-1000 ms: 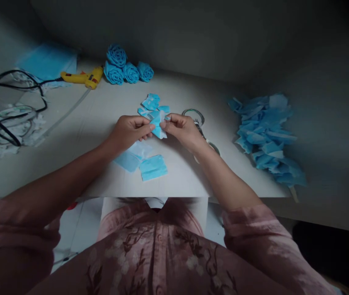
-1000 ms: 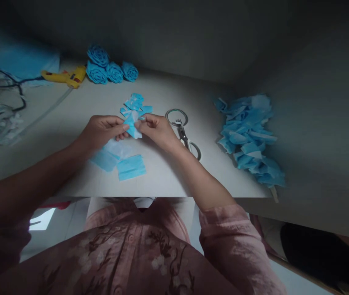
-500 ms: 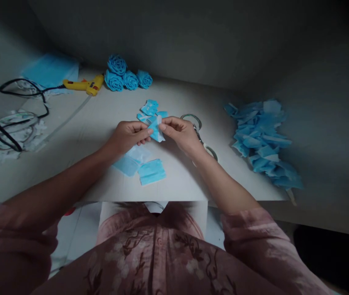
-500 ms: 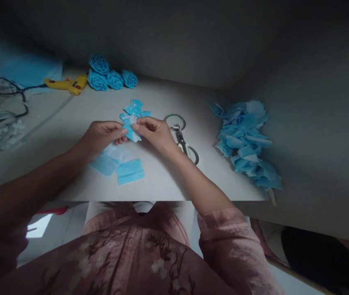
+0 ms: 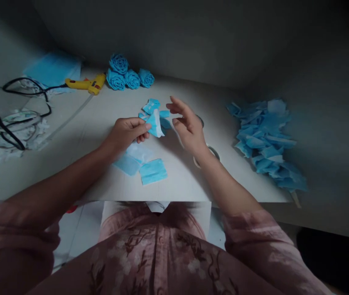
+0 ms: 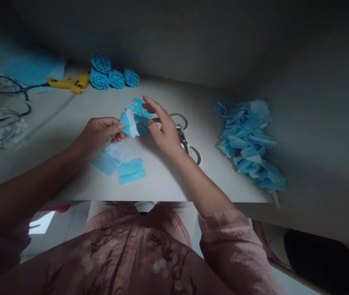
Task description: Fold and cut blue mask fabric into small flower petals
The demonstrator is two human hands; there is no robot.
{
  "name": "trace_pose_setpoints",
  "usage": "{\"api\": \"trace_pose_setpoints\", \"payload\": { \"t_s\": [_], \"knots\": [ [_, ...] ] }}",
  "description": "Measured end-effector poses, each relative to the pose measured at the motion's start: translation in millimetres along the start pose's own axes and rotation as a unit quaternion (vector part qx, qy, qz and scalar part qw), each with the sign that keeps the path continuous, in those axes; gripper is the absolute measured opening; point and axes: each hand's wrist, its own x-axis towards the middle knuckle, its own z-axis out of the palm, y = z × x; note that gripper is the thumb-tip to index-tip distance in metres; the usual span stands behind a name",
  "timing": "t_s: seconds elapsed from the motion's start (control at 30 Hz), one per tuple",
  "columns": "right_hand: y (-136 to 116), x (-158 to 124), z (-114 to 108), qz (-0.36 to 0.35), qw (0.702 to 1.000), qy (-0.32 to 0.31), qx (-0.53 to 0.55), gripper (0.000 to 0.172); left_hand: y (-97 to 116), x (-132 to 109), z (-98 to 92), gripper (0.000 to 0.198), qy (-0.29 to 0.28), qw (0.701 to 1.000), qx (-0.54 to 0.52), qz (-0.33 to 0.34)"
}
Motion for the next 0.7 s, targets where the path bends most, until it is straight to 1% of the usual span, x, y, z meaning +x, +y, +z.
{"api": "trace_pose_setpoints", "payload": {
  "t_s": [0.07, 0.13, 0.2, 0.27, 0.37, 0.5, 0.7],
  "knots": [
    [1.0, 0.1, -1.2, -0.056, 0.996, -0.009, -0.064, 0.054, -0.9, 0.6, -0.7, 0.025, 0.005, 1.0, -0.02, -0.007],
    [2.1, 0.3, -0.1, -0.108, 0.988, -0.018, -0.107, 0.053, -3.1, 1.4, -1.2, 0.024, -0.005, 0.999, -0.037, -0.004],
    [3.4, 0.5, 2.2, -0.149, 0.98, -0.028, -0.13, 0.055, -5.3, 2.1, -1.4, 0.024, -0.017, 0.998, -0.053, 0.004],
    [4.7, 0.6, 4.5, -0.175, 0.974, -0.035, -0.138, 0.056, -6.0, 2.3, -0.9, 0.024, -0.023, 0.997, -0.067, 0.006],
    [6.0, 0.6, 6.6, -0.193, 0.971, -0.036, -0.135, 0.054, -4.0, 1.5, 0.5, 0.025, -0.023, 0.997, -0.077, 0.0],
    [7.3, 0.6, 7.4, -0.191, 0.972, -0.039, -0.131, 0.049, -1.5, 0.8, 0.9, 0.027, -0.024, 0.996, -0.086, -0.008],
    [9.5, 1.6, 8.5, -0.187, 0.974, -0.018, -0.125, 0.048, -3.3, 2.8, -0.3, 0.028, -0.045, 0.986, -0.152, -0.046]
  ]
}}
